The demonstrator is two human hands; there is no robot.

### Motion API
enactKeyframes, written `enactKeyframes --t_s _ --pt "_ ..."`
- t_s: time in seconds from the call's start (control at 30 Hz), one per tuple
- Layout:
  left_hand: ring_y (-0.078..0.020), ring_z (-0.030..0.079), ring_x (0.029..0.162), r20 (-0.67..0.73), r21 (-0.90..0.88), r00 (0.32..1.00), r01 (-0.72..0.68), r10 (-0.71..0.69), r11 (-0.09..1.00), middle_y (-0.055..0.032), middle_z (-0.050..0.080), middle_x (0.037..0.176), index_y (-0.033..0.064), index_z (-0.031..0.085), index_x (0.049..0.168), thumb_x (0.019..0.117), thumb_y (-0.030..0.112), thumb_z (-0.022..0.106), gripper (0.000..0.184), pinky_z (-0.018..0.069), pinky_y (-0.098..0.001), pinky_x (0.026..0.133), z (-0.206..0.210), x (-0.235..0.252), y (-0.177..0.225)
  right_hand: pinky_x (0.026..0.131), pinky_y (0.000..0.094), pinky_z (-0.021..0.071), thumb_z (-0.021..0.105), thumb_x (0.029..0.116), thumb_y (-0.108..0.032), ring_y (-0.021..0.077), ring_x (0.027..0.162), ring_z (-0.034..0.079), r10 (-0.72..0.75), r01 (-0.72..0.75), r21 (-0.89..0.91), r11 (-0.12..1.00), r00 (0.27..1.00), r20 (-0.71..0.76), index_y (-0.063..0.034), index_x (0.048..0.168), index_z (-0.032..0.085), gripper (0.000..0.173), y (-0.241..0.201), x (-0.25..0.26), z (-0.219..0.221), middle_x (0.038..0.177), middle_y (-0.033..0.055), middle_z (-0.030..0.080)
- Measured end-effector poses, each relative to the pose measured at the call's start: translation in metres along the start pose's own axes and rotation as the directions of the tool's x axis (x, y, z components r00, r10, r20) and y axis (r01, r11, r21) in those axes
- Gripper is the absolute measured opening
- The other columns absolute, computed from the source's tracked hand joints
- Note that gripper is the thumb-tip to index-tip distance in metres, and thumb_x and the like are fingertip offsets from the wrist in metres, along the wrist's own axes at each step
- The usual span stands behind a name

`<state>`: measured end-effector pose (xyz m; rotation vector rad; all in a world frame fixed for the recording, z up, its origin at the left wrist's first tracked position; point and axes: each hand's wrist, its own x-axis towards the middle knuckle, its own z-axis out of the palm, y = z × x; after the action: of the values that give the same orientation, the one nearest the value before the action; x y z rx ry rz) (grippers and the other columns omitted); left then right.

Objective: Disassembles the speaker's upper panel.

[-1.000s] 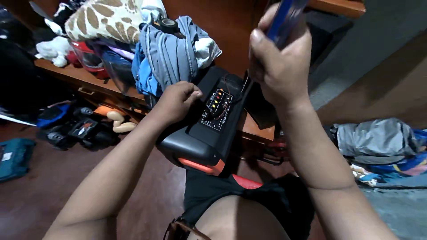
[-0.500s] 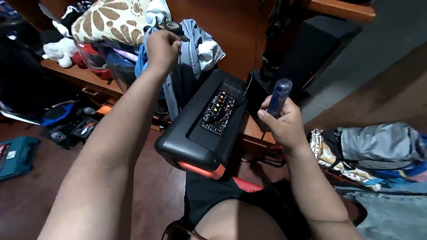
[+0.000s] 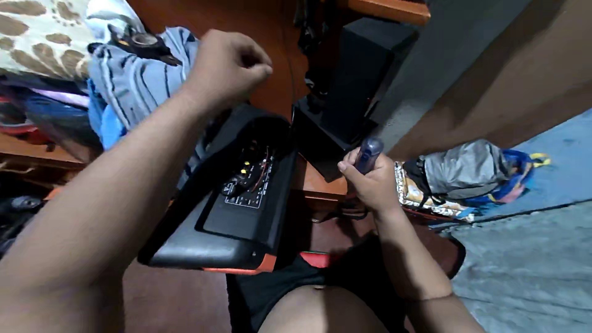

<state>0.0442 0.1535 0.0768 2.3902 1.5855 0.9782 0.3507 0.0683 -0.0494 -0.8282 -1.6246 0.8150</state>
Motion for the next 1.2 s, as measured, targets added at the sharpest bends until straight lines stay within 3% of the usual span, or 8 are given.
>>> enactKeyframes --t_s 0.1,0.17,0.4,0.57,0.73,0.83,1.0,1.2 --pt "-0.009 0.069 0.079 0.193 -0.189 0.963 -0.152 0.189 0.97 -0.0026 0.073 0.093 0.0091 0.075 0.104 0.0977 0.017 0.068 0.012 0.0593 -0.0345 0.077 0.029 -0.02 0.056 0.051 0.0208 0.0551 0.073 0.0944 -0.008 0.0053 0.06 0.063 0.003 0.0 0.073 0.997 0.999 -0.034 -0.0061 0.115 0.068 0.021 -0.009 0.002 0.005 0.089 0.0011 0.072" --pt "-0.0024 0.066 0.076 0.292 -0.3 0.93 -0.133 0.223 0.945 0.0036 0.072 0.088 0.0124 0.074 0.103 0.0954 0.016 0.072 0.009 0.0576 -0.0248 0.072 0.042 -0.025 0.074 0.056 0.023 0.0599 0.071 0.0947 -0.005 0.0074 0.066 0.067 -0.035 0.036 0.097 0.995 0.999 -0.016 -0.0021 0.125 0.065 0.031 -0.013 0.005 0.008 0.106 0.0058 0.073" --pt "-0.0085 0.07 0.074 0.41 -0.498 0.897 0.069 0.165 0.864 -0.0016 0.071 0.086 0.0079 0.054 0.105 0.091 0.009 0.078 0.028 0.06 -0.0237 0.068 0.05 -0.018 0.096 0.05 0.0213 0.0548 0.072 0.0941 -0.006 0.0077 0.06 0.062 -0.058 0.059 0.057 0.997 0.998 -0.016 -0.0073 0.121 0.069 0.027 -0.024 0.02 -0.005 0.1 0.0043 0.072" --pt "-0.0091 0.069 0.069 0.373 -0.576 0.916 0.106 0.145 0.811 -0.0029 0.071 0.082 0.0069 0.051 0.106 0.091 0.007 0.077 0.03 0.0593 -0.0242 0.066 0.045 -0.012 0.106 0.067 0.0258 0.0594 0.075 0.0901 -0.003 0.009 0.077 0.067 -0.228 0.224 0.073 0.972 0.972 0.048 0.0014 0.104 0.071 0.015 -0.029 0.049 -0.023 0.099 0.0071 0.073" --pt "-0.0107 0.069 0.082 0.286 -0.487 0.957 0.101 0.049 0.867 -0.0036 0.067 0.094 0.0069 0.054 0.117 0.0967 0.024 0.073 0.033 0.0613 -0.0293 0.076 0.028 -0.011 0.103 0.06 0.0223 0.0572 0.076 0.091 -0.016 0.0015 0.067 0.064 -0.201 0.198 -0.33 0.923 0.979 0.025 -0.0086 0.102 0.072 0.014 -0.08 0.116 -0.072 0.088 -0.0046 0.071" --pt "-0.0083 0.068 0.082 0.22 -0.389 0.975 0.046 0.044 0.92 -0.0018 0.068 0.095 0.0102 0.057 0.114 0.0962 0.028 0.072 0.03 0.0597 -0.0288 0.075 0.018 -0.022 0.087 0.079 0.0309 0.0557 0.072 0.0918 -0.027 0.0062 0.085 0.065 -0.1 0.068 -0.657 0.751 0.995 -0.01 -0.0109 0.106 0.073 0.021 -0.099 0.193 -0.102 0.096 0.0003 0.07" --pt "-0.0107 0.069 0.083 0.215 -0.304 0.976 0.039 0.029 0.952 -0.0017 0.069 0.097 0.0111 0.061 0.11 0.0932 0.026 0.076 0.027 0.0609 -0.0342 0.077 0.016 -0.047 0.069 0.086 0.0512 0.0538 0.07 0.0895 -0.028 0.024 0.093 0.067 0.058 -0.043 -0.815 0.578 0.998 -0.011 -0.0081 0.102 0.073 0.024 -0.073 0.283 -0.105 0.097 0.012 0.07" --pt "-0.0099 0.069 0.083 0.215 -0.267 0.977 0.043 0.016 0.963 0.0 0.07 0.098 0.0128 0.063 0.111 0.0935 0.03 0.076 0.028 0.0613 -0.0341 0.076 0.015 -0.055 0.061 0.094 0.0521 0.0524 0.068 0.0902 -0.028 0.0254 0.104 0.068 0.08 -0.056 -0.844 0.534 0.997 -0.016 -0.0104 0.113 0.073 0.029 -0.059 0.298 -0.095 0.109 0.0121 0.071"
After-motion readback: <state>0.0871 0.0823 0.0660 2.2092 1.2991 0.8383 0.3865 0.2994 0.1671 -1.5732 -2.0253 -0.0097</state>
